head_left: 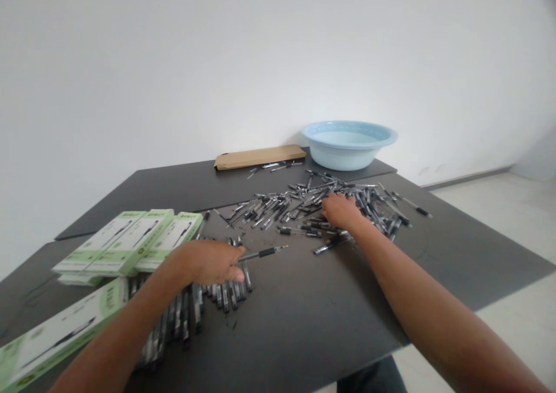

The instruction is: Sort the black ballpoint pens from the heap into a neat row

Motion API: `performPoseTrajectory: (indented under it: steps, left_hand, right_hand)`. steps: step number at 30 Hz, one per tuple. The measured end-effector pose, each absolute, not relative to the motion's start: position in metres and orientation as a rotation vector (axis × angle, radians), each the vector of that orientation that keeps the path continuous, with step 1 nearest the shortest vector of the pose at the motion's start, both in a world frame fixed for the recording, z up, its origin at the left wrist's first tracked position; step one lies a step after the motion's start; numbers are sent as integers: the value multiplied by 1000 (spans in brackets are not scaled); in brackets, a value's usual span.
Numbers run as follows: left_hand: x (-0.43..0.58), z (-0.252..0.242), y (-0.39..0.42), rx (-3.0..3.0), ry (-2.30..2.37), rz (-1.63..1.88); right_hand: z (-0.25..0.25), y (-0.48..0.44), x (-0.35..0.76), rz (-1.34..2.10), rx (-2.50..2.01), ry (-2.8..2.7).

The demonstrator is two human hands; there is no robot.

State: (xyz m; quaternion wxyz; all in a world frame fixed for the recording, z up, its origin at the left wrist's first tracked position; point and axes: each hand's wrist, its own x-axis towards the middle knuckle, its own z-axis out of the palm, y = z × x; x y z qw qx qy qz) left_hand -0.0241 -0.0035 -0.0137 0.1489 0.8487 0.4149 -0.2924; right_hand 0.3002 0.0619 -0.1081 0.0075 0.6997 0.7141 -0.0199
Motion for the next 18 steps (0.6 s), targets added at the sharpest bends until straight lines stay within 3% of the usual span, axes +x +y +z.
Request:
performPoseTrajectory:
  steps: [18]
  left_hand:
    - [-19,-9,-5,2405,1227,-969]
  right_hand:
    - [-102,60,311,-114,2121,2259]
